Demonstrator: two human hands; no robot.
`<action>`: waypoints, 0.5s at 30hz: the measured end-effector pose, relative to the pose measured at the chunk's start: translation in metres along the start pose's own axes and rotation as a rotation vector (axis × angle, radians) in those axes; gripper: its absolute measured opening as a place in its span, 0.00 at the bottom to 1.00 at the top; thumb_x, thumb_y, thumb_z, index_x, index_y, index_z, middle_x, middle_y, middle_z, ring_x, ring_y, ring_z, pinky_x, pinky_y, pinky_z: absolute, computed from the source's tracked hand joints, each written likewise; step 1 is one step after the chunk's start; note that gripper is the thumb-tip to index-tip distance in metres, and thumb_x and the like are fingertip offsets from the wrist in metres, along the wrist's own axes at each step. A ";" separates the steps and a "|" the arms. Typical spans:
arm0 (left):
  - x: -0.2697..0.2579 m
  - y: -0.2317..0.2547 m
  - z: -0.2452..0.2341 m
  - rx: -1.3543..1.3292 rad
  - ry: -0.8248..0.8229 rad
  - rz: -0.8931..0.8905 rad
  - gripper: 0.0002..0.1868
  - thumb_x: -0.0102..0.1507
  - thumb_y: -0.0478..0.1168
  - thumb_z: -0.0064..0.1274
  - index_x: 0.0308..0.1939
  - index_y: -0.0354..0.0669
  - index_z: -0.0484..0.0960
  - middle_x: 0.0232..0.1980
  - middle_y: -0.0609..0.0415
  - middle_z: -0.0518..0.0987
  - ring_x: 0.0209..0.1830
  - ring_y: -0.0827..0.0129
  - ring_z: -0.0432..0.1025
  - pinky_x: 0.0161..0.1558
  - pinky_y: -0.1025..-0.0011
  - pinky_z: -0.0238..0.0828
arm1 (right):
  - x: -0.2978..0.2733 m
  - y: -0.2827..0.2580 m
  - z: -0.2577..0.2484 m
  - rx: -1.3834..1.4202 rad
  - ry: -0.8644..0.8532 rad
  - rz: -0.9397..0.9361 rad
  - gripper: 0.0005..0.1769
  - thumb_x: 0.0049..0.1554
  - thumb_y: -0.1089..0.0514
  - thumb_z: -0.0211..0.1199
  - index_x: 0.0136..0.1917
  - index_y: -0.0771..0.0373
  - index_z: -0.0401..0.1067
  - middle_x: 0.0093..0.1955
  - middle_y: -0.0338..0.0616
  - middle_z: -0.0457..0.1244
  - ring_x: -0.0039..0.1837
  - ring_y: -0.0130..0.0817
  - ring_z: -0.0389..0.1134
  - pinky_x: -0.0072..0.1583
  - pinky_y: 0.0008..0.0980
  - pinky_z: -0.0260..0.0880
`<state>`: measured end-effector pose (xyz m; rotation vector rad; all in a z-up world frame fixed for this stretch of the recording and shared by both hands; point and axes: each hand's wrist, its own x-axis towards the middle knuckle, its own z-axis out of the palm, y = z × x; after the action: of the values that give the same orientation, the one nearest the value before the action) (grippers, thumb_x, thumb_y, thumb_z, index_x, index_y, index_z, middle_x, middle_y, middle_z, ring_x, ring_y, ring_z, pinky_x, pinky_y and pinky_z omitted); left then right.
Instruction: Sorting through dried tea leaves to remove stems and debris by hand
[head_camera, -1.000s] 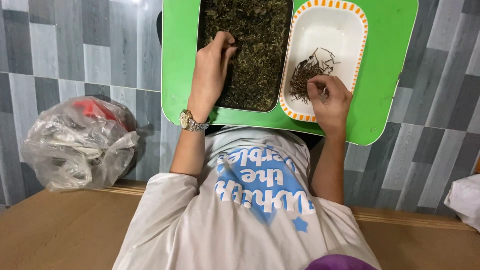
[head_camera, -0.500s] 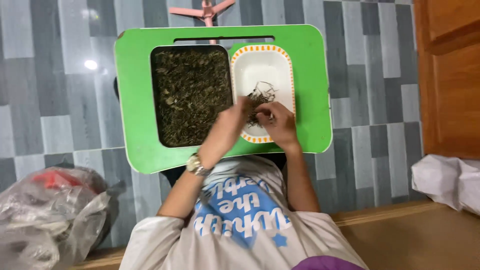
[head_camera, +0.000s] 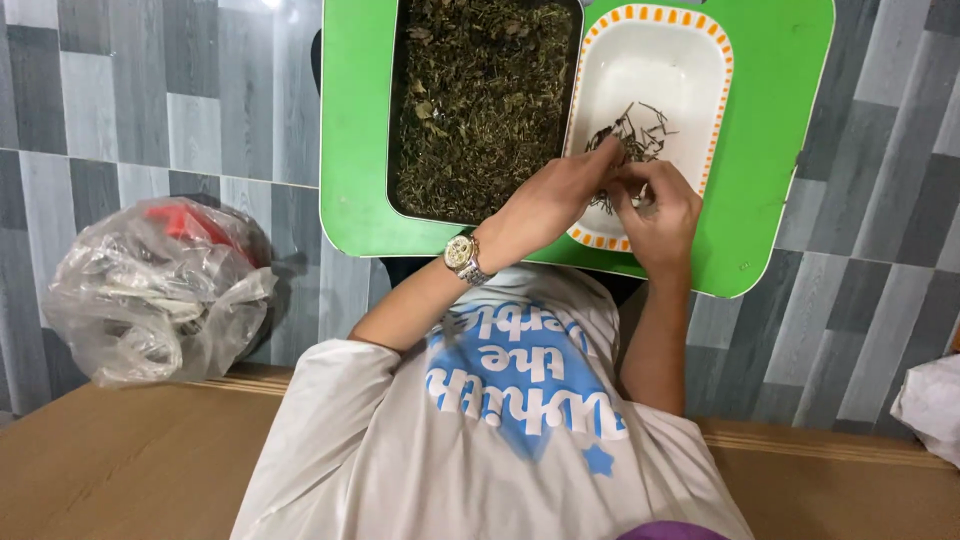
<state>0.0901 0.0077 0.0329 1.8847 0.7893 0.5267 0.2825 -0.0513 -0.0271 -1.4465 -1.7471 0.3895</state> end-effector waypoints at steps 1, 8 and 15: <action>-0.001 0.002 -0.002 0.003 0.003 -0.001 0.12 0.68 0.32 0.32 0.56 0.40 0.64 0.44 0.24 0.77 0.43 0.22 0.73 0.40 0.35 0.72 | 0.000 0.001 0.001 0.003 0.000 -0.003 0.07 0.60 0.65 0.74 0.51 0.62 0.78 0.41 0.47 0.67 0.42 0.48 0.69 0.45 0.41 0.68; -0.001 -0.026 -0.032 0.014 0.049 0.002 0.10 0.72 0.33 0.37 0.54 0.38 0.73 0.40 0.37 0.83 0.40 0.44 0.82 0.45 0.53 0.80 | 0.001 0.002 0.005 -0.028 0.008 -0.024 0.07 0.58 0.68 0.73 0.46 0.63 0.76 0.37 0.45 0.66 0.39 0.46 0.69 0.42 0.40 0.67; 0.010 -0.070 -0.092 0.438 0.213 0.058 0.05 0.71 0.31 0.46 0.40 0.33 0.72 0.41 0.42 0.72 0.30 0.42 0.71 0.33 0.50 0.64 | 0.008 -0.021 -0.004 -0.031 -0.082 0.073 0.02 0.64 0.67 0.65 0.47 0.66 0.74 0.43 0.45 0.67 0.44 0.35 0.65 0.48 0.36 0.67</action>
<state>0.0159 0.0935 0.0080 2.2840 1.0579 0.6364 0.2715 -0.0513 -0.0077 -1.5383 -1.7761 0.4686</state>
